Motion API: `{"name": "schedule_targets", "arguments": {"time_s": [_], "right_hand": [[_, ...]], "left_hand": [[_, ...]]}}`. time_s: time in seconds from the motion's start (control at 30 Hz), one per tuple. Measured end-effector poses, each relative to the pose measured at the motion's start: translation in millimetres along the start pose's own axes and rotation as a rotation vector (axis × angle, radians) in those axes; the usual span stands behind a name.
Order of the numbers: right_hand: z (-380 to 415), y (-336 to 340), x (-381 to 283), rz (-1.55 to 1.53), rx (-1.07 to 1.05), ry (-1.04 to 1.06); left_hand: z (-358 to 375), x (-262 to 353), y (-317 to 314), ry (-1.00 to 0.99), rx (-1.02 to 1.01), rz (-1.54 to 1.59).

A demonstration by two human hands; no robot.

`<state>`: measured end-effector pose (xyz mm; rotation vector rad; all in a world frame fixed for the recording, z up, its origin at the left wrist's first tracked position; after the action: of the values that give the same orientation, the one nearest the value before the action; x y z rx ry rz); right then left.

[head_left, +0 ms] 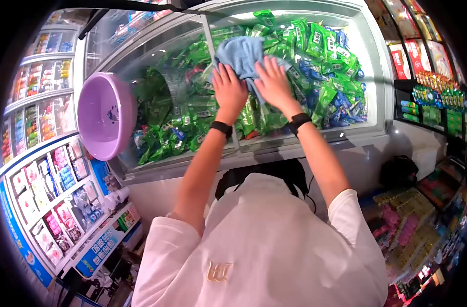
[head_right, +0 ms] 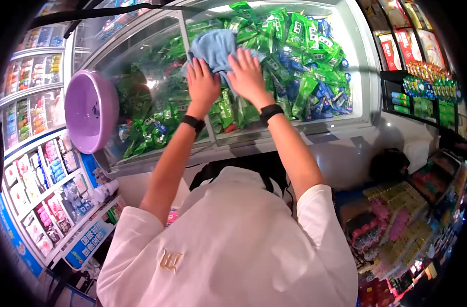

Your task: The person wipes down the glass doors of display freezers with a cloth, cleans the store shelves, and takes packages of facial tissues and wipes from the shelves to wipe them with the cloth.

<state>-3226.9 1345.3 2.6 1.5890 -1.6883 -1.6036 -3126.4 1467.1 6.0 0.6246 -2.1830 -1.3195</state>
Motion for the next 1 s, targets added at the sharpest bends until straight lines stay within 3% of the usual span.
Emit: {"name": "schedule_targets", "arguments": {"time_s": [0.13, 0.2, 0.27, 0.3, 0.37, 0.47, 0.57, 0.63, 0.7, 0.77, 0.8, 1.0], "right_hand": [[86.2, 2.0, -60.2, -0.039, -0.096, 0.054], [139.4, 36.0, -55.4, -0.113, -0.065, -0.024], [187.3, 63.3, -44.6, -0.108, -0.24, -0.046], [198.5, 71.9, -34.7, -0.088, -0.228, -0.082], [213.0, 88.0, -1.5, -0.037, -0.144, -0.217], [198.1, 89.7, 26.3, -0.028, 0.158, -0.313], [185.2, 74.6, 11.9, 0.102, 0.249, -0.422], [195.7, 63.5, 3.0, 0.029, 0.324, -0.467], [218.9, 76.9, -0.7, -0.036, 0.324, -0.503], [247.2, 93.3, 2.2, -0.003, 0.182, -0.42], [254.9, 104.3, 5.8, 0.013, 0.208, -0.399], [271.7, 133.4, 53.5, 0.148, 0.117, -0.44]], "left_hand": [[75.3, 15.5, 12.3, -0.165, -0.099, -0.032], [127.5, 23.5, 42.0, -0.242, -0.275, 0.061], [158.6, 29.7, 51.0, -0.335, -0.374, 0.109], [163.7, 35.2, 53.5, -0.407, -0.424, 0.12], [154.6, 49.5, 44.9, -0.496, -0.469, 0.153], [110.5, 86.5, 11.6, -0.687, -0.431, 0.26], [78.4, 135.0, -11.9, -0.759, -0.391, 0.235], [72.2, 159.1, -16.4, -0.804, -0.455, 0.224], [79.3, 169.8, -17.7, -0.868, -0.396, 0.221], [93.5, 172.5, -4.0, -0.891, -0.464, 0.293], [104.3, 171.7, 1.3, -0.894, -0.482, 0.315], [144.0, 189.7, 1.8, -0.802, -0.527, 0.266]]}}
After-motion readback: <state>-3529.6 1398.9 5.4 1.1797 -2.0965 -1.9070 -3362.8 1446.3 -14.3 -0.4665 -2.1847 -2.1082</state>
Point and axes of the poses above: each hand's wrist, its own z-axis away from the middle knuckle, its own y-axis out of the back of the hand, x = y × z, the point moved 5 cm from there along -z, towards the middle knuckle, and after that the axes turned 7 degrees about x, right-handed, at the moved point
